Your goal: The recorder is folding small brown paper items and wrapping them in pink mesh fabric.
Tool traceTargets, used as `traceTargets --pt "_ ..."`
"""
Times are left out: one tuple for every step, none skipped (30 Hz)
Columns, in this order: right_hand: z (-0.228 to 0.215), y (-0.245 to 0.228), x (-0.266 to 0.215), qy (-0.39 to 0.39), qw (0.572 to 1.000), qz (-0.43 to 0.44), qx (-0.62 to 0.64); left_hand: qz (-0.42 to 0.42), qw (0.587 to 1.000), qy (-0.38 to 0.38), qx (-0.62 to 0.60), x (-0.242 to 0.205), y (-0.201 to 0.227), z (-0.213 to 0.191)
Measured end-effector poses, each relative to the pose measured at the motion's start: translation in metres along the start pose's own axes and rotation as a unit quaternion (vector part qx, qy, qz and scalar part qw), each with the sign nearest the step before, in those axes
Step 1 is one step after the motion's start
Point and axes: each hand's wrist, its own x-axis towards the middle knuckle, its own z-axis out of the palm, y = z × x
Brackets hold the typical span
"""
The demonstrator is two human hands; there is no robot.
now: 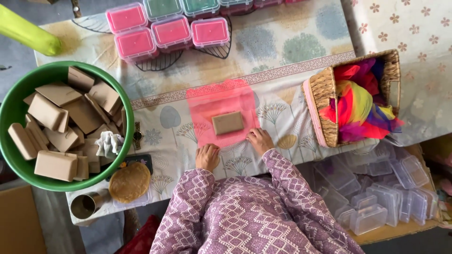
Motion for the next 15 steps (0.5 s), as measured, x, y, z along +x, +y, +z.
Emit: traceTargets --pt "-0.014 -0.004 0.002 0.004 1.0 0.0 -0.001 0.003 1.0 0.002 0.002 -0.001 -0.001 0.003" --pt "-0.029 -0.01 0.004 0.014 1.0 0.004 0.002 0.004 1.0 -0.002 0.009 -0.002 -0.002 0.004" --pt "-0.043 -0.016 0.006 0.023 1.0 0.007 0.004 0.005 1.0 -0.006 0.016 -0.003 -0.004 0.005" --pt "-0.039 -0.015 0.003 0.026 1.0 0.008 0.005 0.008 1.0 -0.006 0.018 -0.002 -0.002 0.005" --pt "-0.036 -0.014 0.0 0.025 0.999 0.015 0.017 0.007 0.999 -0.025 0.031 -0.001 0.0 0.005" --pt "-0.034 -0.009 0.002 0.025 0.999 0.019 0.025 0.008 0.998 -0.04 0.044 0.006 0.001 0.007" --pt "-0.042 -0.012 0.004 0.03 0.999 0.018 0.023 0.011 0.998 -0.035 0.045 0.015 0.01 -0.001" --pt "-0.049 -0.016 0.008 0.033 0.998 0.03 0.036 0.025 0.998 -0.04 0.03 0.024 0.019 -0.009" --pt "-0.056 -0.019 0.012 0.036 0.997 0.041 0.05 0.039 0.998 -0.044 0.014 0.034 0.028 -0.017" --pt "-0.059 -0.021 0.012 0.04 0.997 0.04 0.049 0.041 0.998 -0.041 0.016 0.036 0.029 -0.016" --pt "-0.062 -0.022 0.013 0.037 0.997 0.043 0.057 0.058 0.997 -0.044 0.04 0.039 0.03 -0.015" --pt "-0.065 -0.022 0.015 0.035 0.996 0.046 0.066 0.075 0.994 -0.046 0.065 0.043 0.03 -0.015" --pt "-0.063 -0.021 0.018 0.04 0.996 0.044 0.065 0.078 0.994 -0.042 0.067 0.045 0.025 -0.012" --pt "-0.063 -0.019 0.02 0.041 0.996 0.047 0.064 0.089 0.993 -0.021 0.074 0.047 0.022 -0.007" --pt "-0.062 -0.017 0.021 0.043 0.996 0.05 0.062 0.1 0.992 0.001 0.081 0.049 0.018 -0.002"
